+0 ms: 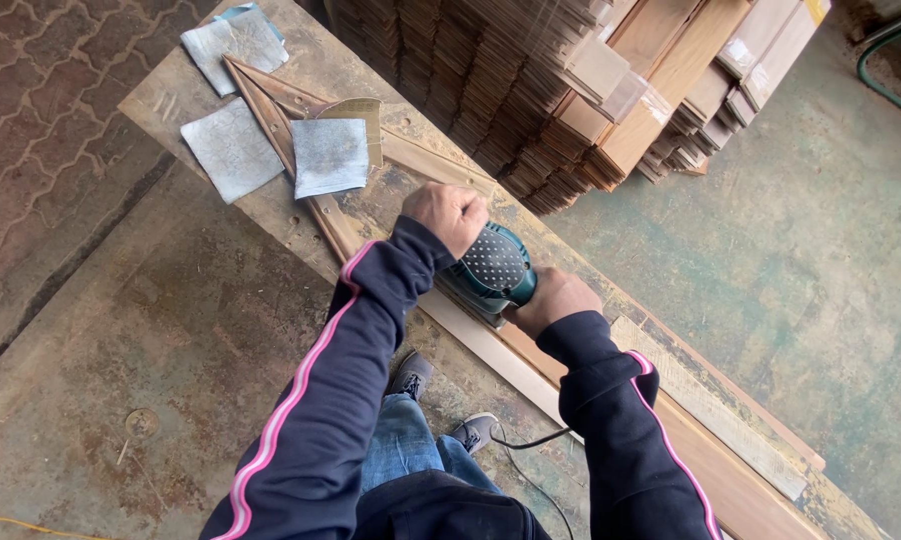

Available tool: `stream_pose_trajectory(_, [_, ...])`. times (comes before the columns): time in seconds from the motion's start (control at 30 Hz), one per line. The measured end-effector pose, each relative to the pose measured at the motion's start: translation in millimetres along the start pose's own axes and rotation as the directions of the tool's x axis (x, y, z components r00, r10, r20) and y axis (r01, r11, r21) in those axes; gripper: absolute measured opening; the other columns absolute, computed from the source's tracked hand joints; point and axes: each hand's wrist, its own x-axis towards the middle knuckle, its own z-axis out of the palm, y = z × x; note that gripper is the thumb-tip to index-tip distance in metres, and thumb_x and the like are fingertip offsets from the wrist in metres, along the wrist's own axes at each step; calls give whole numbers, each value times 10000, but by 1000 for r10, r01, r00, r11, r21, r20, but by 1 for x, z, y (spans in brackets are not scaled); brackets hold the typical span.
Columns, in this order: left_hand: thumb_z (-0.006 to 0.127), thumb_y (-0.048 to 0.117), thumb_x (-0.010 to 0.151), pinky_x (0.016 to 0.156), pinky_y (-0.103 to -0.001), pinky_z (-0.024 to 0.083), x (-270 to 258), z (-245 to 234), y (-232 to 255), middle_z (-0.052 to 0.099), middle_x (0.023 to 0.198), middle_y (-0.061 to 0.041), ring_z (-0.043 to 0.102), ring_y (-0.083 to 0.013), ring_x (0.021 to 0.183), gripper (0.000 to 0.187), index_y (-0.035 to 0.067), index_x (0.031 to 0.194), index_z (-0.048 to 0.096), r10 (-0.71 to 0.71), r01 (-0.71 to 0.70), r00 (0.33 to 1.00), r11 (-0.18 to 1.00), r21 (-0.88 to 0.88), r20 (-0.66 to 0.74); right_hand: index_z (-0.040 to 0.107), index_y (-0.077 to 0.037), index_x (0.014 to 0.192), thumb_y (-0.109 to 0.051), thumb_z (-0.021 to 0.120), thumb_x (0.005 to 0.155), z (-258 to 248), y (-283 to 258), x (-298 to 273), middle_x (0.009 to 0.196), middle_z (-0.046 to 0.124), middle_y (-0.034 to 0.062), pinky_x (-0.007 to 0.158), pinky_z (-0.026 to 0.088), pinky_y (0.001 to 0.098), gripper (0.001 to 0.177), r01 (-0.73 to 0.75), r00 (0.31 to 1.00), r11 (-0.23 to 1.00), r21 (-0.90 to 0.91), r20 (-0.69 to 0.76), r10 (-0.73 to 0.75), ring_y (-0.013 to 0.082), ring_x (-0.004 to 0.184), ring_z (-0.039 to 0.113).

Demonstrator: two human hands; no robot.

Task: Sanding long wooden planks using an orbital sander in a woodworking shop.

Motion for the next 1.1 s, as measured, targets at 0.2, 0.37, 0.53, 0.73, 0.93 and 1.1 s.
stream_pose_trajectory(0.2, [579,299,948,518,-437,501,-11,61,44,646,589,-147,634,-293,504,396,80,627,654,81,-83,996,996,-33,-46,769,-124,999,-410,864,674,10,74,-21,899,767,176,815,586,443,443,-59,998,995,80,-17,61,341,872,755])
stream_pose_trajectory(0.37, [567,285,928,541,-433,531,-30,118,85,688,663,-143,666,-300,549,339,93,675,686,143,-150,986,985,-81,-84,766,-109,971,-429,877,669,18,135,-50,908,773,172,823,588,441,453,-131,991,990,57,-13,132,331,879,760])
stream_pose_trajectory(0.53, [548,286,933,557,-441,528,-58,168,134,696,666,-162,670,-304,562,353,76,683,684,80,-81,997,995,-57,-7,773,-110,948,-435,878,650,38,212,-80,890,786,160,815,592,438,453,-163,987,984,70,3,163,323,858,770])
stream_pose_trajectory(0.73, [542,270,924,563,-446,536,-99,213,184,698,717,-178,682,-313,590,345,60,686,676,60,-55,998,987,-149,29,774,-102,924,-470,882,634,59,280,-121,872,798,153,808,598,430,482,-237,971,971,23,16,237,319,830,781])
stream_pose_trajectory(0.93, [557,256,915,634,-466,555,-122,231,206,724,801,-176,704,-357,674,329,53,685,675,75,-76,997,969,-237,-14,793,-95,935,-483,900,618,77,312,-146,862,799,164,815,603,429,512,-311,950,950,12,19,310,329,826,787])
stream_pose_trajectory(1.1, [572,255,891,615,-477,552,-126,230,209,714,788,-184,696,-366,663,280,71,724,702,90,-86,996,965,-248,6,778,-80,936,-476,908,601,80,310,-156,839,793,188,790,606,429,535,-298,953,951,88,-36,302,341,814,783])
